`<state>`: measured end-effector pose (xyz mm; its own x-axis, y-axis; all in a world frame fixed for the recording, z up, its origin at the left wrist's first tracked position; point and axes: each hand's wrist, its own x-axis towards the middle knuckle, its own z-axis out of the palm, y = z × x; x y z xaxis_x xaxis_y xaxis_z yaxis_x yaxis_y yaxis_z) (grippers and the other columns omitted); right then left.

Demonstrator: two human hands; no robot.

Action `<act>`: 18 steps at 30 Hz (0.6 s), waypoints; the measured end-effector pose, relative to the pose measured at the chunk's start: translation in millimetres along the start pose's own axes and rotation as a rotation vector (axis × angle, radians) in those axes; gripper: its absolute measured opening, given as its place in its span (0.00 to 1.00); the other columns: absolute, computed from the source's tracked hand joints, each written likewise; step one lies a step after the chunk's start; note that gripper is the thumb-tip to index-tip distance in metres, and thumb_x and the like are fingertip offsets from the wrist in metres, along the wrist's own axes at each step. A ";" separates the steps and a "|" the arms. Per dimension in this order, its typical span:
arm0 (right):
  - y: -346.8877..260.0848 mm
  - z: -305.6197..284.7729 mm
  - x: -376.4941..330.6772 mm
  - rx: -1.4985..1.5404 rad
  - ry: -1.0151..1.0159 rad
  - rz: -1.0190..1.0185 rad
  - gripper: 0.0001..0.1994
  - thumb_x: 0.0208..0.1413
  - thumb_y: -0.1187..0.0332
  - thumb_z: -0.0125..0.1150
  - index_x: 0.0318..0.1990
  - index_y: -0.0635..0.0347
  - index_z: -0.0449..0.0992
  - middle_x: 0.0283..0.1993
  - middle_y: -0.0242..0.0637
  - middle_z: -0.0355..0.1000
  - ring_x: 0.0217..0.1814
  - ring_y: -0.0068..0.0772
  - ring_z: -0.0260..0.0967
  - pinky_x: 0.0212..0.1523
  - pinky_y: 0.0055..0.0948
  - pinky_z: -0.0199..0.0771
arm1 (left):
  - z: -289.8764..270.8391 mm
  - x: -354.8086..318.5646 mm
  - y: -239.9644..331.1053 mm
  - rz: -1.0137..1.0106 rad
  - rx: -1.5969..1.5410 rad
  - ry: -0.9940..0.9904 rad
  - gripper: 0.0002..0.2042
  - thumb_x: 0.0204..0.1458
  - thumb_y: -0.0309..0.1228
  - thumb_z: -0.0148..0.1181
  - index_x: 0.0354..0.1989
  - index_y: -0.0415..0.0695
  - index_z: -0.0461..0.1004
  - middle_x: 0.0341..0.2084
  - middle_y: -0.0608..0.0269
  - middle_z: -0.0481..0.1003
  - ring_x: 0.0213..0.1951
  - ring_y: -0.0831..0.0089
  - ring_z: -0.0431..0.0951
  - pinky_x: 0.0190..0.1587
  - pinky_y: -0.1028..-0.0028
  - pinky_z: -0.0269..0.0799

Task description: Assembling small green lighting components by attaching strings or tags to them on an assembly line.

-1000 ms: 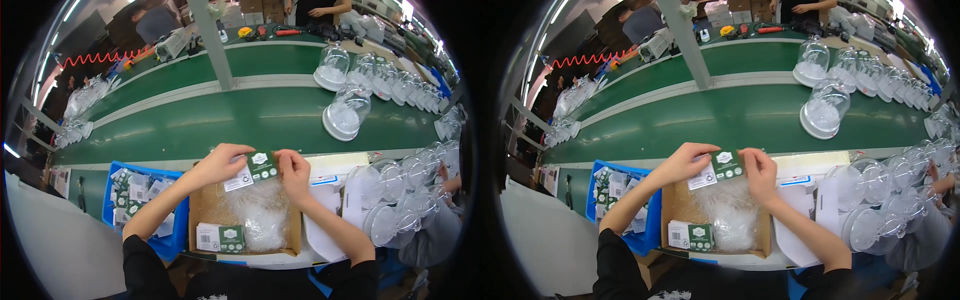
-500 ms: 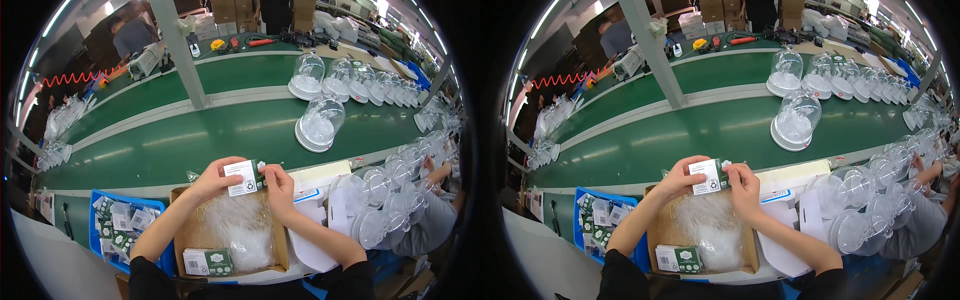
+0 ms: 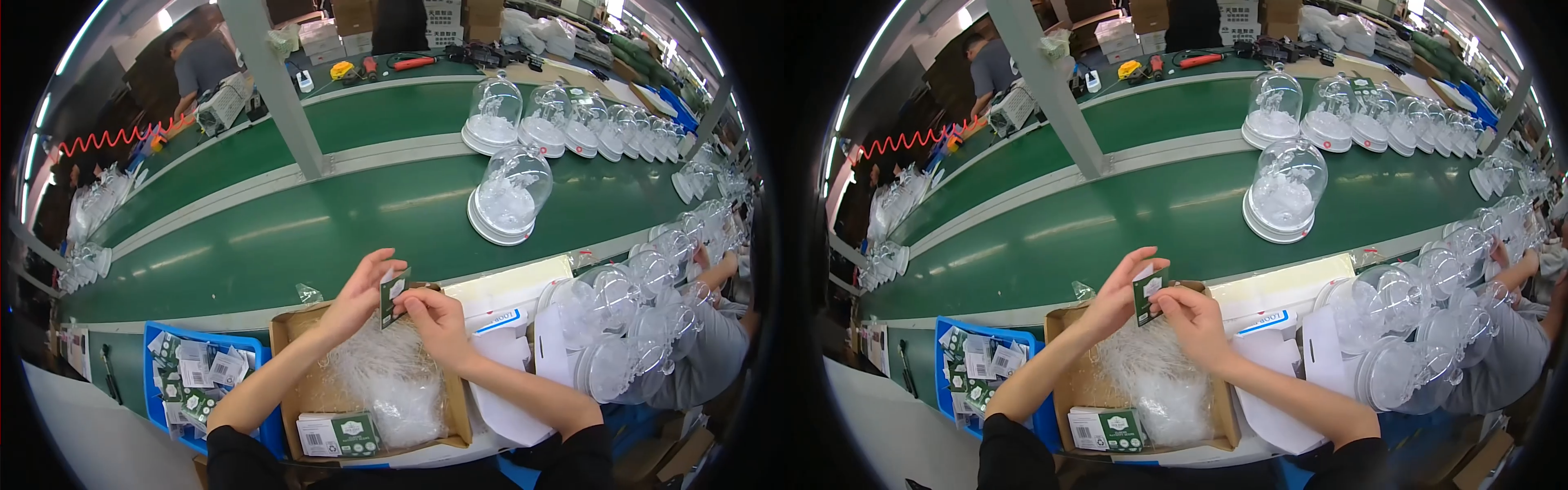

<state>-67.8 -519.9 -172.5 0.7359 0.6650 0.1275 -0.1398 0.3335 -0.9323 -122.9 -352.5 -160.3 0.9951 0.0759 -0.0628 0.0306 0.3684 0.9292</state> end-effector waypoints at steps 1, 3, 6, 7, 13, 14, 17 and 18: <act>0.4 -0.6 -0.4 -0.032 0.027 -0.004 0.09 0.64 0.73 0.50 0.41 0.70 0.75 0.38 0.36 0.74 0.40 0.23 0.71 0.45 0.21 0.71 | 4.4 -0.3 -2.9 0.054 0.173 0.055 0.27 0.51 0.16 0.42 0.62 0.41 0.54 0.54 0.55 0.64 0.61 0.67 0.61 0.60 0.69 0.62; -2.8 -1.4 1.3 -0.022 0.064 -0.007 0.09 0.64 0.73 0.50 0.41 0.70 0.75 0.38 0.36 0.74 0.41 0.23 0.71 0.45 0.22 0.71 | 6.4 -1.3 -1.0 0.181 0.339 0.036 0.22 0.56 0.19 0.46 0.61 0.39 0.58 0.58 0.55 0.62 0.60 0.69 0.63 0.59 0.71 0.63; -1.2 -1.9 3.7 -0.031 0.106 -0.018 0.09 0.64 0.73 0.49 0.41 0.70 0.75 0.37 0.37 0.75 0.41 0.23 0.71 0.46 0.23 0.71 | 2.2 -6.8 6.9 0.053 0.318 0.109 0.15 0.57 0.22 0.54 0.53 0.35 0.70 0.44 0.59 0.74 0.45 0.75 0.75 0.49 0.77 0.71; -1.0 -2.9 3.1 -0.050 0.115 -0.015 0.10 0.64 0.73 0.50 0.42 0.70 0.75 0.37 0.37 0.75 0.41 0.23 0.72 0.46 0.24 0.71 | 8.6 -9.2 9.3 0.058 0.316 0.107 0.15 0.57 0.22 0.54 0.53 0.35 0.70 0.44 0.59 0.74 0.45 0.75 0.75 0.49 0.77 0.71; -8.2 2.4 2.4 -0.171 0.068 -0.171 0.10 0.64 0.72 0.50 0.41 0.68 0.77 0.44 0.36 0.71 0.45 0.22 0.67 0.47 0.19 0.65 | 6.4 -7.0 16.4 0.186 0.686 0.249 0.06 0.56 0.25 0.55 0.37 0.33 0.73 0.23 0.66 0.74 0.26 0.86 0.68 0.27 0.80 0.65; -8.3 3.1 3.8 -0.169 0.072 -0.171 0.10 0.64 0.72 0.50 0.41 0.68 0.77 0.44 0.36 0.71 0.45 0.22 0.67 0.47 0.19 0.65 | 5.1 -4.8 17.9 0.217 0.665 0.269 0.06 0.56 0.25 0.55 0.37 0.33 0.74 0.22 0.66 0.74 0.26 0.86 0.68 0.27 0.80 0.65; -7.7 -2.1 3.6 -0.210 0.178 -0.153 0.10 0.64 0.71 0.51 0.40 0.68 0.77 0.37 0.32 0.67 0.39 0.19 0.63 0.39 0.19 0.64 | 3.0 -5.1 26.1 0.149 0.674 0.259 0.07 0.55 0.24 0.54 0.40 0.35 0.73 0.23 0.64 0.75 0.25 0.83 0.70 0.28 0.79 0.66; -8.0 -3.9 2.6 -0.209 0.177 -0.150 0.10 0.64 0.71 0.51 0.40 0.68 0.77 0.37 0.32 0.67 0.39 0.19 0.63 0.39 0.19 0.64 | 7.0 -7.8 29.0 0.108 0.704 0.252 0.08 0.55 0.23 0.53 0.42 0.37 0.73 0.23 0.61 0.76 0.25 0.81 0.71 0.28 0.78 0.67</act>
<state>-62.2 -523.5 -166.1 0.8447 0.4856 0.2251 0.1051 0.2619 -0.9593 -129.1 -348.9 -130.4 0.9470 0.3190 0.0387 0.0712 -0.3258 0.9427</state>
